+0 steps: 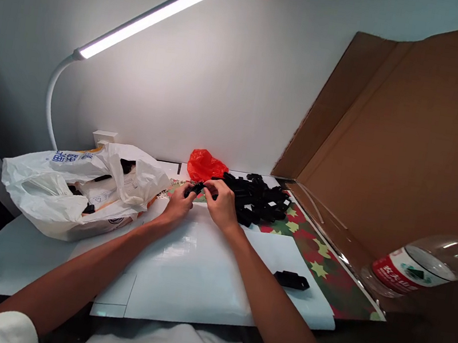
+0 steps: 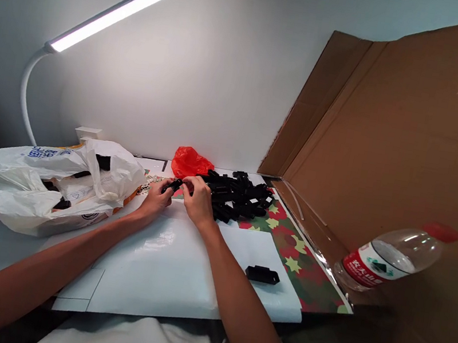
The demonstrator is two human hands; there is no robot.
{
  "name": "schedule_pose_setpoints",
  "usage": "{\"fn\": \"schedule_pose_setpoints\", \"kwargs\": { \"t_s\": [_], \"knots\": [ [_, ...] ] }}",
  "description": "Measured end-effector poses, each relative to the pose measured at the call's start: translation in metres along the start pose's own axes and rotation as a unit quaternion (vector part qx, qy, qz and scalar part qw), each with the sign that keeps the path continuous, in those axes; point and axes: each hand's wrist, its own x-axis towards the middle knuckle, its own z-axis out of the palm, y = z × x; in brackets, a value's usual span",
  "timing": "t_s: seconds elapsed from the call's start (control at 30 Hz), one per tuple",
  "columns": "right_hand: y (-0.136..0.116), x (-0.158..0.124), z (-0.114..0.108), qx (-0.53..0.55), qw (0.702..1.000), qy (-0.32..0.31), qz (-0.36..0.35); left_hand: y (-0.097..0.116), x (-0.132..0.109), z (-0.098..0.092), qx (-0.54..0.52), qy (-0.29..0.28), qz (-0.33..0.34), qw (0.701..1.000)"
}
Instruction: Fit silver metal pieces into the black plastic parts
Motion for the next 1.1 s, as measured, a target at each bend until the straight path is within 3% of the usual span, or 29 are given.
{"fn": "schedule_pose_setpoints", "kwargs": {
  "t_s": [0.33, 0.6, 1.1],
  "knots": [
    [0.008, 0.001, -0.001, -0.003, 1.0, 0.013, 0.024, -0.001, -0.002, -0.001, -0.005, -0.006, -0.009, 1.0],
    [0.0, 0.002, -0.006, 0.012, 0.999, 0.022, 0.038, 0.0, -0.003, 0.0, 0.008, -0.018, -0.017, 1.0],
    [-0.006, 0.003, -0.007, 0.118, 0.986, 0.078, 0.093, 0.008, -0.007, 0.002, -0.011, -0.016, -0.06, 0.998]
  ]
}}
